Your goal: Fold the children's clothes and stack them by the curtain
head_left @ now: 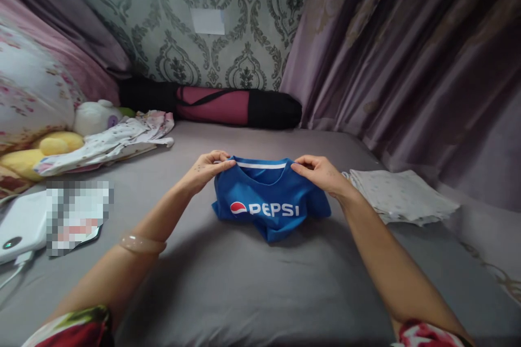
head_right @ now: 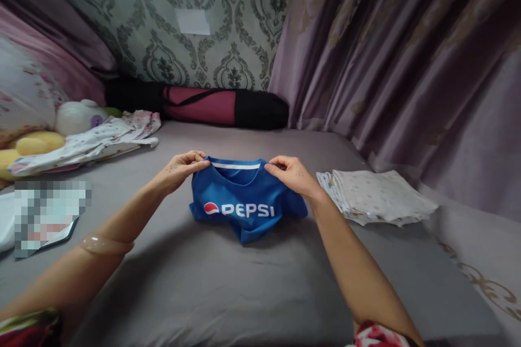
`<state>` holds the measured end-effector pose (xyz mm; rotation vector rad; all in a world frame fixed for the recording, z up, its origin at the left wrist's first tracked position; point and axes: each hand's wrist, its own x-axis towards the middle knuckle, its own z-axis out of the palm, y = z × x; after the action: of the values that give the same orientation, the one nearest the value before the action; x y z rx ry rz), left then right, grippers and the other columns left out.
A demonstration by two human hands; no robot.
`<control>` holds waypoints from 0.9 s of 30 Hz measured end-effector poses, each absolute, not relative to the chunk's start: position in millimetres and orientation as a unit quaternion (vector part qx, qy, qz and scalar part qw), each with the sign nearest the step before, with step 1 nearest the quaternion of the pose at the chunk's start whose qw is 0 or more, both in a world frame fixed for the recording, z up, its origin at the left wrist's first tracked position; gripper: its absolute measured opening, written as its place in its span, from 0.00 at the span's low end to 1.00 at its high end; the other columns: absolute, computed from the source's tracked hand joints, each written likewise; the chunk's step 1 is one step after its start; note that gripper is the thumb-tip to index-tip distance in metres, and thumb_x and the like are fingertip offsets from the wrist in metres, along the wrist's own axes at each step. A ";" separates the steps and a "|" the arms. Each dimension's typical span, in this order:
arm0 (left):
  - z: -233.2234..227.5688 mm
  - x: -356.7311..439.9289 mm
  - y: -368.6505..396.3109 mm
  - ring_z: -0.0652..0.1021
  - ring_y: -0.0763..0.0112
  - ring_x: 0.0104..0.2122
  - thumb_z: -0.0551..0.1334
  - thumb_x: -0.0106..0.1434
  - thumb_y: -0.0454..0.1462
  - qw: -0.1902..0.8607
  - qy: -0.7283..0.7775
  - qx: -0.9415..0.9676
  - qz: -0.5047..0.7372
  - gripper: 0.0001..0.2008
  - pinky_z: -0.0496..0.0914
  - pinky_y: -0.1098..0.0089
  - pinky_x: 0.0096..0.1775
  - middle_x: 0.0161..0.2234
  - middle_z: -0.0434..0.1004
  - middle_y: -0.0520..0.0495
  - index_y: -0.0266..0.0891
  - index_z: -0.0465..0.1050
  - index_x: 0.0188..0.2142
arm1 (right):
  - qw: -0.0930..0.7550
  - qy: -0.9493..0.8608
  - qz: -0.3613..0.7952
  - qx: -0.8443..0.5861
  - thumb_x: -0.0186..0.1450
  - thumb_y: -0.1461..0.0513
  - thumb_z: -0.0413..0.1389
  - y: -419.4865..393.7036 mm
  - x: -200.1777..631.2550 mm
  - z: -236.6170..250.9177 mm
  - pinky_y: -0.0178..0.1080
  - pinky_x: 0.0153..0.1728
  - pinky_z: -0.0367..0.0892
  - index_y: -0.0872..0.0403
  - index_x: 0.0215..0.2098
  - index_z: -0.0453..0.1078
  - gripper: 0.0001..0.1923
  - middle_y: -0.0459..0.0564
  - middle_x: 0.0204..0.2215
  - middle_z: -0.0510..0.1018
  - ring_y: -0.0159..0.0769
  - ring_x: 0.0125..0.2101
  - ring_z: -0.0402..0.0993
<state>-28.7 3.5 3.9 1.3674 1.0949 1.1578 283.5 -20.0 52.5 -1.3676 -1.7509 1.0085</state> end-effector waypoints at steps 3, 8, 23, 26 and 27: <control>10.1 -32.5 -0.9 0.72 0.72 0.31 0.70 0.52 0.50 0.512 0.439 0.572 0.466 0.18 0.66 0.72 0.35 0.31 0.74 0.50 0.38 0.74 0.29 | 0.392 -0.707 0.295 -0.510 0.58 0.46 0.61 -17.0 283.2 54.8 0.39 0.37 0.67 0.54 0.30 0.76 0.19 0.50 0.36 0.77 0.36 0.35 0.72; 22.2 -43.6 -5.4 0.73 0.72 0.33 0.67 0.58 0.50 0.500 0.390 0.613 0.471 0.17 0.66 0.71 0.39 0.31 0.77 0.50 0.38 0.77 0.33 | 0.449 -0.707 0.278 -0.471 0.58 0.46 0.62 -13.4 279.8 68.3 0.40 0.37 0.68 0.53 0.32 0.77 0.18 0.48 0.30 0.78 0.37 0.33 0.73; 178.5 -64.9 -23.3 0.74 0.71 0.33 0.67 0.59 0.43 0.036 0.382 0.739 0.554 0.10 0.68 0.71 0.36 0.30 0.75 0.51 0.38 0.78 0.34 | 0.480 -0.737 0.193 -0.435 0.56 0.45 0.64 -12.8 268.3 183.5 0.40 0.27 0.73 0.49 0.33 0.79 0.18 0.48 0.30 0.82 0.40 0.30 0.78; 203.8 -73.8 -35.0 0.72 0.73 0.34 0.66 0.61 0.41 -0.026 0.366 0.771 0.520 0.09 0.68 0.70 0.40 0.33 0.75 0.50 0.37 0.78 0.35 | 0.425 -0.767 0.197 -0.438 0.57 0.44 0.62 -18.2 276.0 206.1 0.39 0.26 0.73 0.49 0.35 0.79 0.19 0.49 0.29 0.82 0.40 0.29 0.77; 208.7 -76.3 -37.1 0.72 0.73 0.33 0.66 0.61 0.41 -0.033 0.365 0.768 0.525 0.09 0.68 0.71 0.39 0.33 0.75 0.50 0.36 0.77 0.35 | 0.421 -0.770 0.193 -0.438 0.57 0.44 0.62 -19.7 277.2 211.8 0.39 0.26 0.73 0.49 0.36 0.79 0.19 0.49 0.29 0.82 0.39 0.29 0.77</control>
<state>-76.3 -37.1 208.7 2.4644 1.1731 1.6860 277.2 -19.7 211.8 -1.0983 -1.9300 0.4834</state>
